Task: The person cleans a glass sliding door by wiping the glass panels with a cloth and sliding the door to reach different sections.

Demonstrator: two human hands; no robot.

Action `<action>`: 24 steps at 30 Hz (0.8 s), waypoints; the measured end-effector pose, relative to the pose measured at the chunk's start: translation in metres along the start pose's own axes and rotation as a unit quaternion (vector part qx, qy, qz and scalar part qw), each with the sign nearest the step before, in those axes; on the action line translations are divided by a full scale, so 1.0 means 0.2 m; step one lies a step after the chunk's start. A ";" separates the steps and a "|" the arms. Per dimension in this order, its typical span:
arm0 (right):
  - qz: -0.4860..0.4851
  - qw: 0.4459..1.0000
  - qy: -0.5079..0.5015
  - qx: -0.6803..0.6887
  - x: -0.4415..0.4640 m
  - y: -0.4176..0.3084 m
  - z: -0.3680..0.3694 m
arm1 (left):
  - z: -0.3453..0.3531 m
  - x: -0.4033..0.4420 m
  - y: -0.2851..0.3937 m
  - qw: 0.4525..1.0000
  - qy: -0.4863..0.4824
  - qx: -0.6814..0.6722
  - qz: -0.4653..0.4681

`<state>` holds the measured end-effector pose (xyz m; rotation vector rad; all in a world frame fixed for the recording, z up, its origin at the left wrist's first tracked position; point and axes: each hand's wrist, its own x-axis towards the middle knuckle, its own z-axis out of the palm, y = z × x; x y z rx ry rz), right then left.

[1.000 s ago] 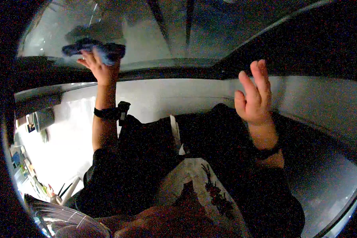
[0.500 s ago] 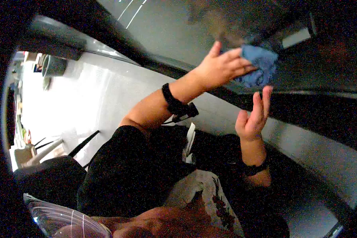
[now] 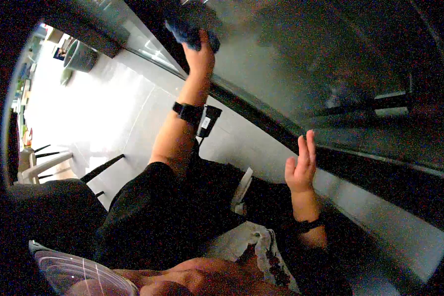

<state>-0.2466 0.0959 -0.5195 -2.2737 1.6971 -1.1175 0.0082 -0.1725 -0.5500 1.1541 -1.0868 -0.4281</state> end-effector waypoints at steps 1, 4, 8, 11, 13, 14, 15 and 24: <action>0.007 0.999 -0.005 0.032 -0.02 0.01 0.03 | 0.02 -0.09 -0.11 0.997 0.022 -0.031 -0.064; 0.079 0.993 -0.040 0.082 -0.01 -0.11 0.18 | 0.00 -0.23 -0.35 0.963 0.037 -0.043 -0.263; 0.103 0.982 -0.120 0.102 -0.18 -0.08 0.26 | -0.02 -0.31 -0.36 0.888 -0.033 -0.054 -0.456; 0.135 0.975 -0.140 0.111 -0.26 0.00 0.29 | 0.06 -0.22 -0.17 0.907 0.051 -0.130 -0.397; 0.151 0.970 -0.158 0.109 -0.25 0.06 0.30 | 0.11 -0.07 -0.06 0.956 0.050 -0.111 -0.268; 0.159 0.967 -0.165 0.107 -0.22 0.06 0.31 | 0.09 0.02 0.12 0.979 0.024 -0.107 -0.174; 0.157 0.971 -0.154 0.092 -0.20 0.05 0.32 | 0.09 0.10 0.24 0.995 0.035 -0.026 -0.091; 0.166 0.982 -0.036 -0.078 -0.27 0.17 0.32 | -0.10 0.42 0.22 0.942 -0.241 -0.185 0.145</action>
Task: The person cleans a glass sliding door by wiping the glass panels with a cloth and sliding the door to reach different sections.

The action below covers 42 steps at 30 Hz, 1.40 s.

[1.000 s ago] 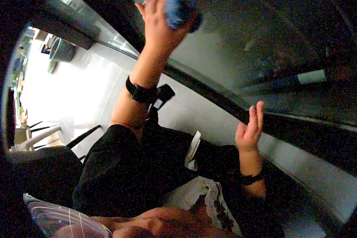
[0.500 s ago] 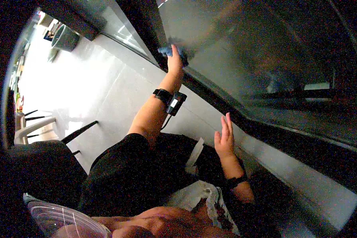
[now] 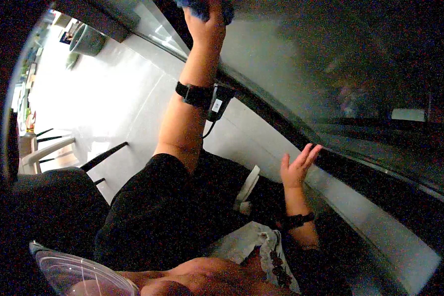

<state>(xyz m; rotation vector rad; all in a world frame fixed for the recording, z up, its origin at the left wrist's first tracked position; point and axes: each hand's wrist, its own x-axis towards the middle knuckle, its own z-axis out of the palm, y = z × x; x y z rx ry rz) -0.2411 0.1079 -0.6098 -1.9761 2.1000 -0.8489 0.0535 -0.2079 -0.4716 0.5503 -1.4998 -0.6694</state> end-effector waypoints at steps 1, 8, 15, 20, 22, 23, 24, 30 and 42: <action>-0.006 0.998 -0.012 -0.059 0.01 0.01 -0.02 | 0.01 -0.08 -0.07 0.996 0.048 -0.043 -0.055; 0.099 0.989 0.057 -0.089 0.11 0.07 -0.12 | 0.21 -0.58 -0.47 0.918 0.347 0.095 -0.168; 0.209 0.967 0.146 0.022 0.17 0.22 -0.17 | 0.26 -0.76 -0.64 0.866 0.436 0.026 -0.244; 0.282 0.845 0.252 0.378 0.30 0.23 -0.32 | 0.48 -0.55 -0.36 0.850 0.446 -0.043 -0.278; 0.316 0.845 0.264 0.342 0.35 0.31 -0.31 | 0.53 -0.42 -0.14 0.904 0.389 0.037 -0.176; 0.312 0.860 0.276 0.296 0.36 0.35 -0.28 | 0.52 -0.36 -0.03 0.921 0.349 0.088 -0.151; 0.309 0.873 0.287 0.245 0.37 0.37 -0.26 | 0.51 -0.33 0.02 0.933 0.308 0.138 -0.129; 0.300 0.885 0.311 0.176 0.39 0.44 -0.25 | 0.36 -0.49 -0.29 0.939 0.219 0.261 0.041; 0.245 0.862 0.256 0.362 0.36 0.50 -0.41 | 0.46 -0.87 -0.75 0.831 0.444 -0.109 -0.317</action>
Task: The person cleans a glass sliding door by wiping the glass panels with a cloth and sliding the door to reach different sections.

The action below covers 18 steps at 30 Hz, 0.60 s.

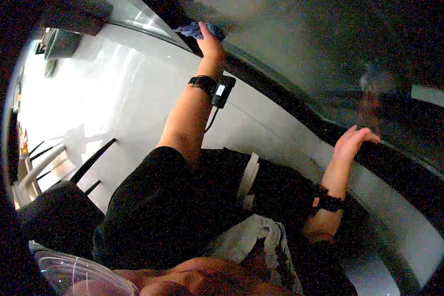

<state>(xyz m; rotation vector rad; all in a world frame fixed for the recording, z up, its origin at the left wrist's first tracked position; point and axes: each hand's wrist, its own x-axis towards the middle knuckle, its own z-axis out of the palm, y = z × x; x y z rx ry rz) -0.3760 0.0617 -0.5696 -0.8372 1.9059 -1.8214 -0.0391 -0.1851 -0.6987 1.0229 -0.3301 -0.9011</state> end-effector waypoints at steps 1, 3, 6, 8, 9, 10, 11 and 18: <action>0.007 1.000 -0.008 -0.008 -0.03 -0.02 -0.01 | -0.03 0.00 0.01 0.996 0.026 0.020 -0.086; 0.013 0.999 -0.035 -0.017 0.00 -0.06 0.00 | 0.00 0.00 0.00 0.981 0.052 -0.001 -0.188; 0.010 0.999 -0.040 -0.030 0.02 -0.06 0.00 | 0.17 -0.08 0.17 0.982 0.041 -0.065 -0.171; 0.019 0.999 -0.039 -0.029 0.01 -0.09 0.03 | 0.31 -0.13 0.29 0.996 0.060 -0.053 -0.034; 0.023 0.999 -0.040 -0.029 0.01 -0.10 0.05 | 0.38 -0.18 0.42 0.999 0.040 -0.014 0.003; 0.018 0.999 -0.030 -0.028 0.01 -0.08 0.05 | 0.44 -0.23 0.56 0.999 0.019 0.023 0.043; 0.014 0.999 -0.019 -0.027 0.02 -0.06 0.04 | 0.47 -0.29 0.64 0.990 -0.057 0.023 0.124; 0.006 0.998 0.030 -0.055 -0.02 -0.06 0.06 | 0.29 -0.08 0.53 0.854 -0.139 0.173 0.470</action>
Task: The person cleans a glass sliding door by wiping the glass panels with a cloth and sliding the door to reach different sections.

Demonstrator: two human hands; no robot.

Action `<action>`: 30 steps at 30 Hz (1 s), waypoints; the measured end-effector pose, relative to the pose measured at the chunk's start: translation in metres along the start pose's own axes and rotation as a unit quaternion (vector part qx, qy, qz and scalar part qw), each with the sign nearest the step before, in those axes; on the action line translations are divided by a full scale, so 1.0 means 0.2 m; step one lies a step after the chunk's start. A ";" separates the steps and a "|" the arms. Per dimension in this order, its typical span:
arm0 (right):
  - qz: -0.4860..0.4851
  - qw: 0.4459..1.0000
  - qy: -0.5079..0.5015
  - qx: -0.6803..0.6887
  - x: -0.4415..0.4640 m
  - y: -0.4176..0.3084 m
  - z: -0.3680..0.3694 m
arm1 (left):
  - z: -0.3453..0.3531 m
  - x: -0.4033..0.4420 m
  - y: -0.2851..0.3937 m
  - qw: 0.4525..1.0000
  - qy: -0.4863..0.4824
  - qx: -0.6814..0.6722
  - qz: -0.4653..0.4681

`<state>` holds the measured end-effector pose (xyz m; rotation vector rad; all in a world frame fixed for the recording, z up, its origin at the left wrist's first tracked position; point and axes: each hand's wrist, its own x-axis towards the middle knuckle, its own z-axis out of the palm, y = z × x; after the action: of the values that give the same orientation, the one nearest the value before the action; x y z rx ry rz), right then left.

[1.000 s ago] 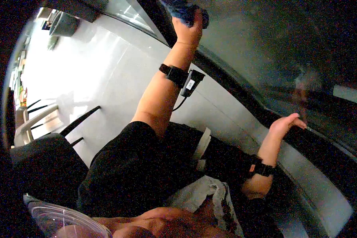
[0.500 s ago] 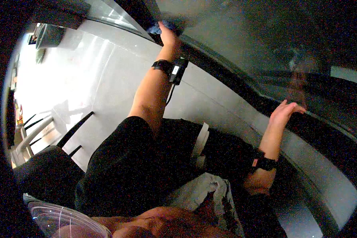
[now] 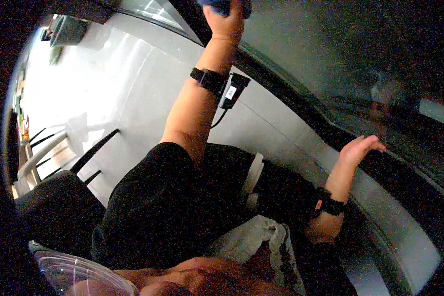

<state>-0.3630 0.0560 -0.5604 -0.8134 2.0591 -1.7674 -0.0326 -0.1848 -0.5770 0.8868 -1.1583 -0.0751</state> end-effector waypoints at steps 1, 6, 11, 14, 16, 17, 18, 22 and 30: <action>0.000 1.000 0.002 0.009 -0.01 -0.02 0.02 | -0.02 -0.06 -0.05 0.992 -0.011 -0.060 -0.111; -0.005 1.000 0.007 0.016 0.00 0.01 0.02 | -0.07 -0.34 -0.35 0.916 -0.002 -0.168 -0.365; -0.012 0.999 -0.004 0.031 0.01 0.02 0.00 | -0.06 -0.48 -0.42 0.890 0.111 -0.142 -0.419; -0.017 0.999 -0.017 0.046 0.01 0.04 -0.02 | -0.10 -0.57 -0.49 0.871 0.095 -0.119 -0.467; -0.014 0.999 -0.011 0.051 0.01 0.04 -0.03 | -0.11 -0.60 -0.53 0.868 0.078 -0.112 -0.478; -0.011 0.999 -0.033 0.042 0.00 0.04 -0.05 | -0.12 -0.62 -0.55 0.859 0.064 -0.109 -0.496; -0.008 0.998 -0.055 0.031 -0.01 0.02 -0.07 | -0.13 -0.64 -0.57 0.849 0.058 -0.096 -0.515; -0.005 0.997 -0.071 0.018 -0.02 0.03 -0.08 | -0.14 -0.62 -0.50 0.739 0.058 -0.103 -0.664; -0.019 0.996 -0.086 0.013 0.00 0.02 -0.06 | -0.04 -0.90 -0.26 0.588 0.015 -0.152 -0.795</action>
<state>-0.3698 0.0663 -0.5615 -0.9668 1.9180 -1.6749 -0.0847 -0.1285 -0.7476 1.3321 0.0663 -1.6741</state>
